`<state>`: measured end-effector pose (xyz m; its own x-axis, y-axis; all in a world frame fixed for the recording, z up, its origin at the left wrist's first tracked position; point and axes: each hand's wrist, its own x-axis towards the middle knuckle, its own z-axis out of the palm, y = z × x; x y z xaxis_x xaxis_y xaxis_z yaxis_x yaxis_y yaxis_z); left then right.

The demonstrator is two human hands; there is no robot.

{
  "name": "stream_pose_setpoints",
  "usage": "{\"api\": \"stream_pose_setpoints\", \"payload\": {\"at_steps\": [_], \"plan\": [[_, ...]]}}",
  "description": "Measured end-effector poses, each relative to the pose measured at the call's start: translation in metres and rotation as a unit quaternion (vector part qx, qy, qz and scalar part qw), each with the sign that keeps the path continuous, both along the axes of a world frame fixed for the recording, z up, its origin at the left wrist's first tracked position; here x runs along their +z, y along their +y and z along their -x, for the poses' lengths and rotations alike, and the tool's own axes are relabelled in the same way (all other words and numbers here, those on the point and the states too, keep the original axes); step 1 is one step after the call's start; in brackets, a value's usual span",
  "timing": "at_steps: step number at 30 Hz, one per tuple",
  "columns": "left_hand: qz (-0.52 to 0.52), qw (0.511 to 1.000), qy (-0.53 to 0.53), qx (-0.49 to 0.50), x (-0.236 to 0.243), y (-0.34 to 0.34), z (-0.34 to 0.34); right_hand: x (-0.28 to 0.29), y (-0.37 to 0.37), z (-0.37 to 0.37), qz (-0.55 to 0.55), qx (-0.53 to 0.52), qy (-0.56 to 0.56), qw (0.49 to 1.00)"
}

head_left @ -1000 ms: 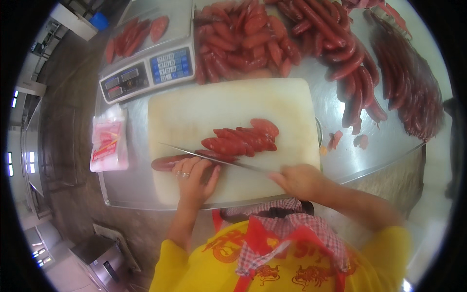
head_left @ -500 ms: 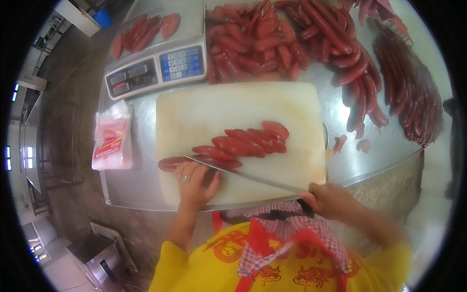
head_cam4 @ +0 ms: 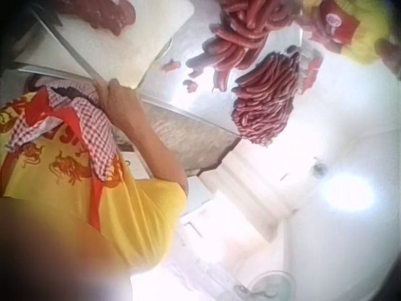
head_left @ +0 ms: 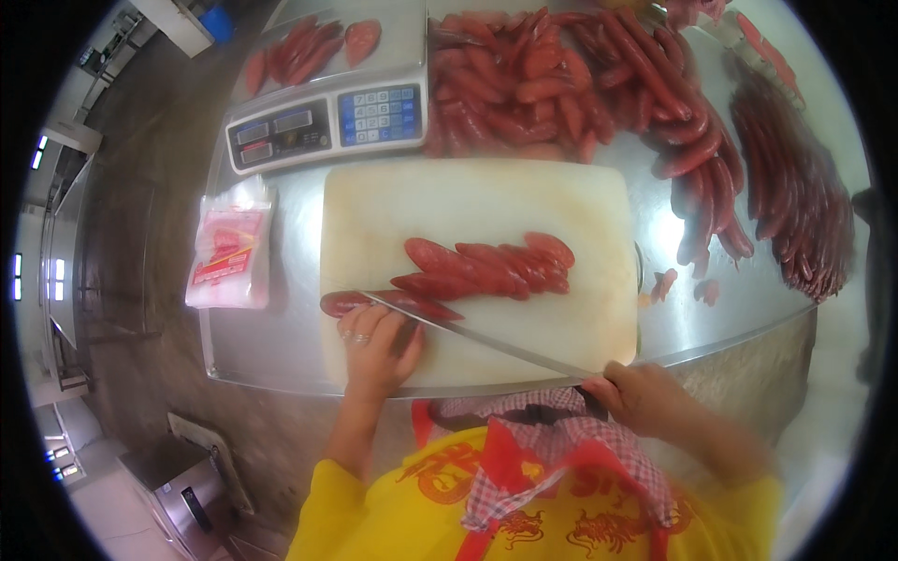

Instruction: The person slices long pieces of red meat into smaller segments on a white cutting board using a knife. Sliced pieces are moved aside on the stainless steel table. A digital scale and plastic bags are visible nearby.

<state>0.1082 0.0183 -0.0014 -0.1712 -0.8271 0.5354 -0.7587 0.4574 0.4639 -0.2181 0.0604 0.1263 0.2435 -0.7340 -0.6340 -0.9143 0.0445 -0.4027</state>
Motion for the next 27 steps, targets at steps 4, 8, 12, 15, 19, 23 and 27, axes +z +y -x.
{"api": "stream_pose_setpoints", "payload": {"at_steps": [4, 8, 12, 15, 19, 23, 27], "plan": [[-0.024, 1.0, 0.008, -0.001, 0.0, -0.001, 0.002, -0.024, -0.013, -0.029, 0.035, 0.014, -0.044, 0.998], [-0.003, 1.0, 0.004, -0.006, 0.002, -0.002, 0.001, -0.082, -0.054, -0.096, 0.18, 0.082, -0.15, 0.969], [0.023, 1.0, -0.004, -0.001, 0.004, -0.001, -0.008, -0.076, -0.056, -0.096, 0.159, 0.09, -0.13, 0.975], [0.025, 0.999, 0.005, 0.038, 0.003, -0.001, -0.017, -0.027, -0.024, -0.047, 0.121, 0.17, -0.061, 0.976], [-0.01, 1.0, 0.008, 0.022, 0.001, -0.001, -0.022, 0.007, 0.006, -0.021, -0.026, -0.015, -0.011, 0.999], [-0.012, 1.0, 0.021, 0.019, 0.0, -0.001, -0.021, -0.037, -0.019, -0.063, 0.064, 0.027, -0.096, 0.993], [0.002, 1.0, 0.017, 0.005, 0.0, 0.001, -0.024, -0.076, -0.051, -0.116, 0.114, 0.038, -0.111, 0.987]]}}
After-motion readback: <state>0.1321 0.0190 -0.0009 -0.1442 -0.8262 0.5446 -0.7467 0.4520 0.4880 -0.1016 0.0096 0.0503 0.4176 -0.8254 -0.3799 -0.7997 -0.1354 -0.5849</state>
